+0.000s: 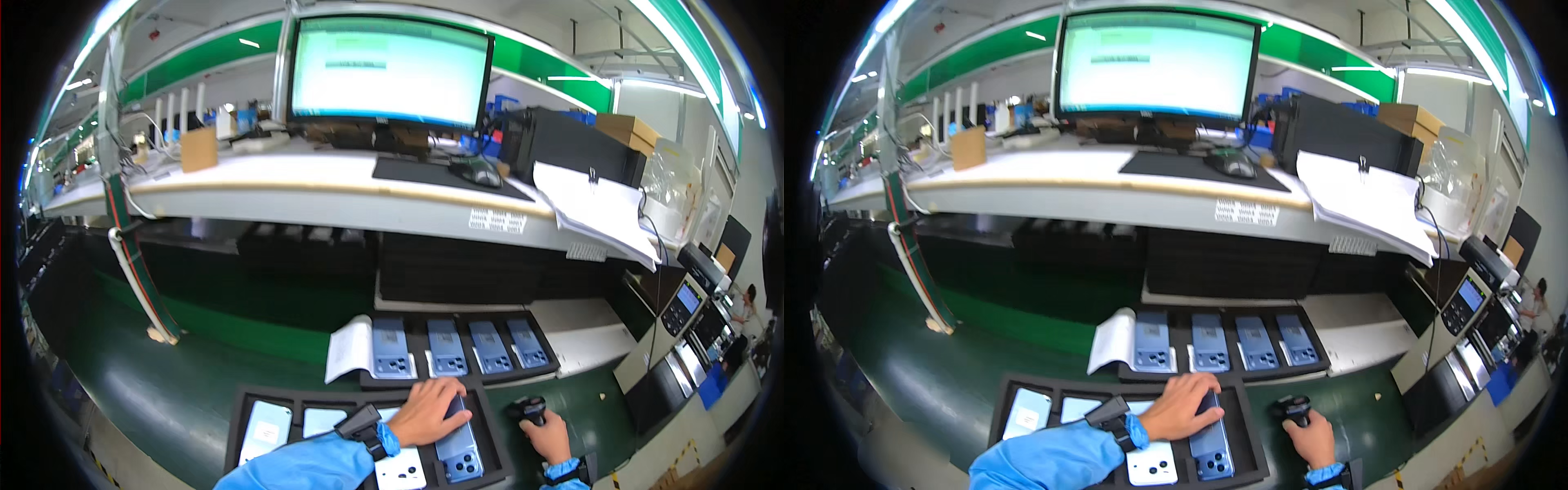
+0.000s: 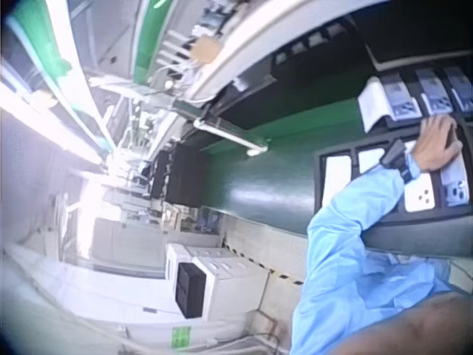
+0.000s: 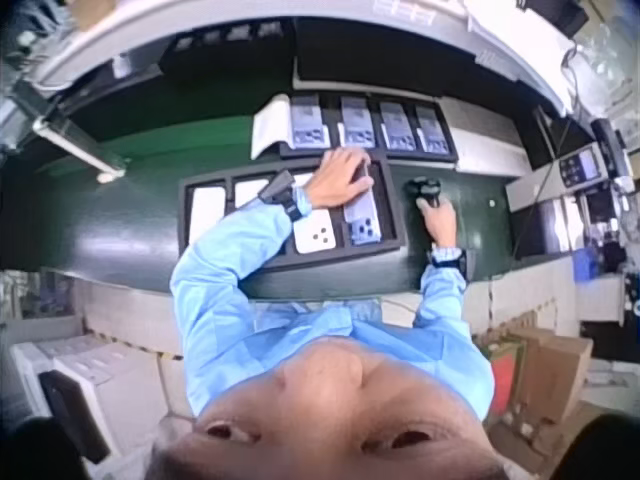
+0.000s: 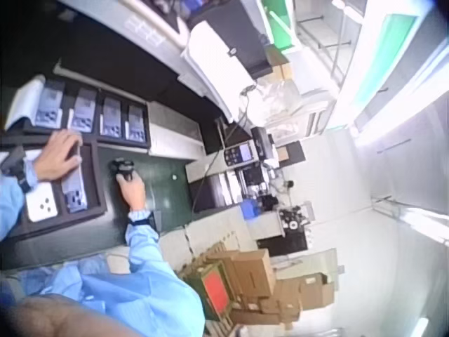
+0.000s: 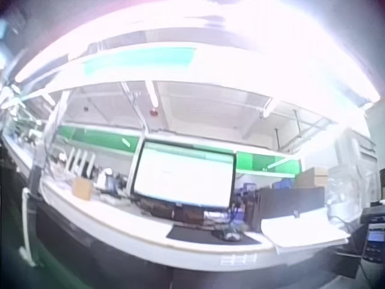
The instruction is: Scanning barcodes on the back of smartphones and organizing them into trays on a manufacturing assembly line.
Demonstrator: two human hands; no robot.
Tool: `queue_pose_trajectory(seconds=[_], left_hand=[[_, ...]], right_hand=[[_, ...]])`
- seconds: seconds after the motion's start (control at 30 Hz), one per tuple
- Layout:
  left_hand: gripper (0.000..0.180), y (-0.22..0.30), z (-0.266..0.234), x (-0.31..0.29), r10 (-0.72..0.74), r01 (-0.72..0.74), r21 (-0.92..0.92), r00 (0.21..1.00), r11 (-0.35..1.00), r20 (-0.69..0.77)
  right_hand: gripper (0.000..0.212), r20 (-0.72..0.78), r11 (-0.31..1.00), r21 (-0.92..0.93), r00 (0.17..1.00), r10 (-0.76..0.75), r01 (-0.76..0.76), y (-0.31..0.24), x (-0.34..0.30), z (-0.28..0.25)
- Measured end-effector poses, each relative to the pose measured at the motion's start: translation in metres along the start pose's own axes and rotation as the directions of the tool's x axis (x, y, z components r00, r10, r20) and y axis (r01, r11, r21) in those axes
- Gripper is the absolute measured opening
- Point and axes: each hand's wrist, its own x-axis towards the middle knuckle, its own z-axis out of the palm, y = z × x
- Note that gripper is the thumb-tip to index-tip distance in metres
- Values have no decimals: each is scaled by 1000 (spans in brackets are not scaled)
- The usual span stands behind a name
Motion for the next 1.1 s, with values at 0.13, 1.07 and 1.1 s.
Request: queue_pose_trajectory(seconds=[0.13,1.07,1.1], left_hand=[[44,-4,0,3,-33,28,-103,999,994,-41],[45,-2,-11,3,-104,109,-103,993,989,54],[45,-2,-10,3,-108,114,-107,992,988,58]], right_hand=[[45,3,1000,1,1000,8,-8,0,1,-6],[37,-1,999,42,1000,16,-16,0,4,1],[37,-3,998,60,1000,12,-12,4,5,2]])
